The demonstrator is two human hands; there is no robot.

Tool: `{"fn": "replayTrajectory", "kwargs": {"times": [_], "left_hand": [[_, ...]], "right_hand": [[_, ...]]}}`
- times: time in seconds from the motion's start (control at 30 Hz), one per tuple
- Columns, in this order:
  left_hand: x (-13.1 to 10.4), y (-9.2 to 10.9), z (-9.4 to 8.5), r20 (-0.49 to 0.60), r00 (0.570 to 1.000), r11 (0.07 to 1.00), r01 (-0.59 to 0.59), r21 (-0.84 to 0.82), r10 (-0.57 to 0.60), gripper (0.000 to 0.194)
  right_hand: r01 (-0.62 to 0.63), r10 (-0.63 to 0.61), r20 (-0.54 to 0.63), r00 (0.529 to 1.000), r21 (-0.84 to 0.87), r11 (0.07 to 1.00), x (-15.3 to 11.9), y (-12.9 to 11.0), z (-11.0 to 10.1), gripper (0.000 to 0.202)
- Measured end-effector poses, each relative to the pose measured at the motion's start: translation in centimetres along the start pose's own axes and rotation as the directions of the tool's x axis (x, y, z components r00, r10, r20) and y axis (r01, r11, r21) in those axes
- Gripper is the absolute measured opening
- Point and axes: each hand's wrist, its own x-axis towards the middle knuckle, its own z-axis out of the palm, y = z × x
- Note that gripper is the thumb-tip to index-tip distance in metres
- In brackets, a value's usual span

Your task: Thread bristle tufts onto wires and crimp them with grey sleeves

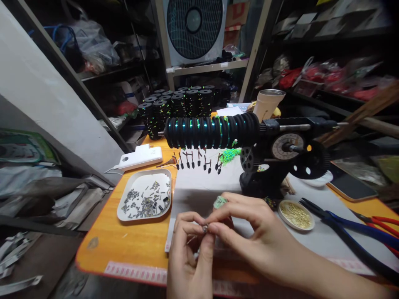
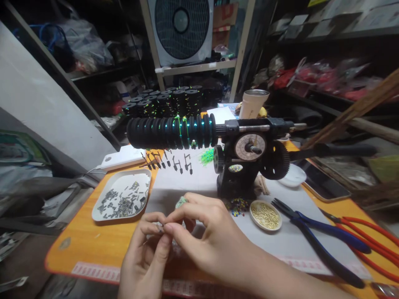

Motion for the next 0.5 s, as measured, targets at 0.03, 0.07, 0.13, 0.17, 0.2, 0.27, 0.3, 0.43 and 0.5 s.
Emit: {"fn": "replayTrajectory", "kwargs": {"times": [0.03, 0.07, 0.13, 0.17, 0.2, 0.27, 0.3, 0.43, 0.5], "left_hand": [[-0.2, -0.1, 0.2, -0.035, 0.999, 1.0, -0.007, 0.005, 0.007, 0.02], [-0.4, -0.3, 0.4, -0.065, 0.998, 1.0, -0.007, -0.001, 0.007, 0.02], [-0.6, -0.4, 0.6, -0.114, 0.993, 0.998, 0.013, -0.055, -0.019, 0.021], [-0.7, -0.4, 0.6, -0.134, 0.99, 0.995, 0.031, -0.095, -0.044, 0.022], [-0.7, -0.4, 0.6, -0.146, 0.987, 0.989, 0.048, -0.136, -0.068, 0.024], [-0.5, -0.4, 0.3, -0.142, 0.984, 0.976, 0.081, -0.201, -0.111, 0.027], [-0.3, -0.3, 0.0, -0.13, 0.984, 0.972, 0.091, -0.215, -0.121, 0.028], [0.2, 0.0, -1.3, -0.06, 0.992, 0.975, 0.101, -0.199, -0.115, 0.029], [0.3, 0.3, -1.9, -0.032, 0.99, 0.972, 0.127, -0.198, -0.136, 0.031]], "right_hand": [[-0.003, 0.003, -0.011, 1.0, -0.001, 1.0, 0.0, 0.0, 0.1, 0.014], [-0.005, 0.006, -0.016, 1.0, 0.001, 1.0, -0.1, 0.0, 0.1, 0.014], [0.006, -0.006, -0.016, 1.0, 0.004, 1.0, -0.2, 0.1, 0.3, 0.014], [0.019, -0.019, -0.018, 1.0, 0.002, 1.0, -0.3, 0.2, 0.4, 0.013], [0.034, -0.034, -0.025, 0.999, -0.003, 0.999, -0.4, 0.3, 0.5, 0.013], [0.067, -0.067, -0.029, 0.997, -0.008, 0.998, -0.6, 0.4, 0.6, 0.014], [0.078, -0.078, -0.027, 0.997, -0.008, 0.997, -0.7, 0.4, 0.7, 0.015], [0.068, -0.067, -0.042, 0.997, 0.004, 0.998, -0.5, 0.5, 0.4, 0.015], [0.055, -0.054, -0.046, 0.997, 0.004, 0.999, -0.2, 0.4, 0.2, 0.014]]}}
